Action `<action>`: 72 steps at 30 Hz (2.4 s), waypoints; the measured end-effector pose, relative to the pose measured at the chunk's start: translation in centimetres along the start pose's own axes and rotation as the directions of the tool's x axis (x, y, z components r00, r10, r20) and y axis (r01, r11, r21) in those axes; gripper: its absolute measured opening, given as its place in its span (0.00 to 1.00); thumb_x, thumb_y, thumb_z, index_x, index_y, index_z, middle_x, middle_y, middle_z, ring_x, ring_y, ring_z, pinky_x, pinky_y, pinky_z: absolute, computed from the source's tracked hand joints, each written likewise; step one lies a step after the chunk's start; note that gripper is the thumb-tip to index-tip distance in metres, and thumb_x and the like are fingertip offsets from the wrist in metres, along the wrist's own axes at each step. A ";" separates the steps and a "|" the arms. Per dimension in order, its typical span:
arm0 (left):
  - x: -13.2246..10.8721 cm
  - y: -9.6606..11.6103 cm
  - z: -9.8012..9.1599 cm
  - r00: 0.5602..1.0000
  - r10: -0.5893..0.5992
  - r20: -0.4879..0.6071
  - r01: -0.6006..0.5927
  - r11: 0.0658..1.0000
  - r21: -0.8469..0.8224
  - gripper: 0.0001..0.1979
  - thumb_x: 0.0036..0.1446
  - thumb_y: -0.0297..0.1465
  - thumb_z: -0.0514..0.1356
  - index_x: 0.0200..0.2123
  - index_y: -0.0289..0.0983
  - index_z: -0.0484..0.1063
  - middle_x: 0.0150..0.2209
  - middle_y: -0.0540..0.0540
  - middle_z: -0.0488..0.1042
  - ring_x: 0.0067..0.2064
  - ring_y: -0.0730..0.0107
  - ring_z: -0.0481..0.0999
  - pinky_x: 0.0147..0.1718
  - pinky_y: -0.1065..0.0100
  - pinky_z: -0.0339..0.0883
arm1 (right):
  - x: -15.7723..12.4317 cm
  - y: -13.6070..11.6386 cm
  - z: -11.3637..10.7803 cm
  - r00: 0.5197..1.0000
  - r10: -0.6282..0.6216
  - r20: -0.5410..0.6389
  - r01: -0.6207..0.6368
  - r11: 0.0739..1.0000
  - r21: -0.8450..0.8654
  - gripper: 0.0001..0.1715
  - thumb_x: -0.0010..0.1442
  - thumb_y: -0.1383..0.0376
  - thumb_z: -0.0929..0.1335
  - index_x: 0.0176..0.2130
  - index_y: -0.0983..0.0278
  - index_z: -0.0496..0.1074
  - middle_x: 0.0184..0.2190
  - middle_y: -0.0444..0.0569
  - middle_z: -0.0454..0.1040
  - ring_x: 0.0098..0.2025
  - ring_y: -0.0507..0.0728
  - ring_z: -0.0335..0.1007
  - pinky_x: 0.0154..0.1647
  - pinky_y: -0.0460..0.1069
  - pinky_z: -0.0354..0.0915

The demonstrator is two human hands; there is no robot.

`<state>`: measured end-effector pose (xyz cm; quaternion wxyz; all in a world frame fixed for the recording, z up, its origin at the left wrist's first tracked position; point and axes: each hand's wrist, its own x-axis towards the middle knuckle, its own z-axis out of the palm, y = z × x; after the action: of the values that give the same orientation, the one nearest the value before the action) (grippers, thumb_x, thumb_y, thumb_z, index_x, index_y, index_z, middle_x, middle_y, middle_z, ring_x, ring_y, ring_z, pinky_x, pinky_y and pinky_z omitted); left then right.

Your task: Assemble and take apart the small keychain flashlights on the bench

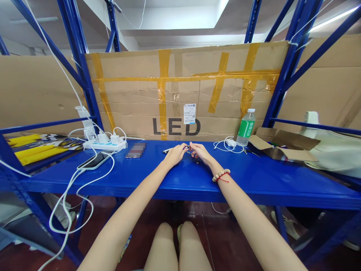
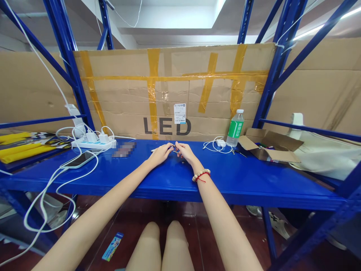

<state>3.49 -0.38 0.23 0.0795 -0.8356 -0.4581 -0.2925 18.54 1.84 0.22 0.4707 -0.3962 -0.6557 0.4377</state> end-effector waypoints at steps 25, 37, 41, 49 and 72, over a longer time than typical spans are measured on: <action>-0.2 0.3 -0.4 0.997 0.007 0.074 -0.015 0.994 0.112 0.12 0.64 0.35 0.42 0.45 0.38 0.58 0.40 0.44 0.73 0.43 0.62 0.74 0.38 0.65 0.66 | 0.2 -0.1 -0.3 0.982 -0.044 -0.186 0.043 0.999 -0.013 0.18 0.53 0.53 0.61 0.23 0.63 0.56 0.21 0.42 0.62 0.16 0.46 0.59 0.14 0.42 0.51; -0.1 0.0 -0.3 0.995 -0.087 0.040 0.077 0.976 0.205 0.14 0.64 0.33 0.41 0.45 0.36 0.61 0.37 0.41 0.73 0.40 0.61 0.74 0.38 0.66 0.65 | 0.9 1.7 -1.2 0.969 -0.122 -0.216 0.040 0.936 -0.350 0.18 0.51 0.51 0.64 0.28 0.63 0.71 0.27 0.45 0.73 0.29 0.52 0.68 0.24 0.44 0.60; 0.0 0.1 -0.5 0.993 -0.107 0.038 0.097 0.973 0.212 0.13 0.64 0.33 0.41 0.44 0.35 0.61 0.37 0.39 0.73 0.41 0.59 0.74 0.38 0.64 0.65 | 0.6 1.9 -1.1 0.986 -0.138 -0.094 0.076 0.873 -0.481 0.12 0.41 0.56 0.72 0.28 0.59 0.76 0.29 0.44 0.76 0.32 0.53 0.68 0.30 0.45 0.61; -0.2 0.0 0.0 0.993 -0.050 0.103 0.035 0.990 0.139 0.11 0.64 0.33 0.41 0.44 0.38 0.58 0.38 0.43 0.74 0.41 0.63 0.75 0.37 0.67 0.65 | 0.7 2.0 -0.9 0.993 -0.117 0.015 0.104 0.809 -0.578 0.06 0.40 0.63 0.73 0.25 0.55 0.77 0.25 0.42 0.75 0.29 0.52 0.68 0.26 0.45 0.59; -0.1 -0.3 -0.1 0.980 -0.018 0.197 0.000 0.996 0.090 0.10 0.62 0.38 0.46 0.42 0.39 0.58 0.38 0.43 0.74 0.41 0.59 0.75 0.37 0.65 0.66 | 0.6 1.7 -0.6 0.989 -0.115 -0.096 0.062 0.898 -0.435 0.19 0.42 0.54 0.73 0.25 0.67 0.70 0.18 0.47 0.73 0.20 0.50 0.69 0.20 0.42 0.62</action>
<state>3.19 -0.34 0.19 0.0697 -0.8541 -0.4801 -0.1874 19.11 3.05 -1.15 0.4292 -0.4856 -0.7242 0.2356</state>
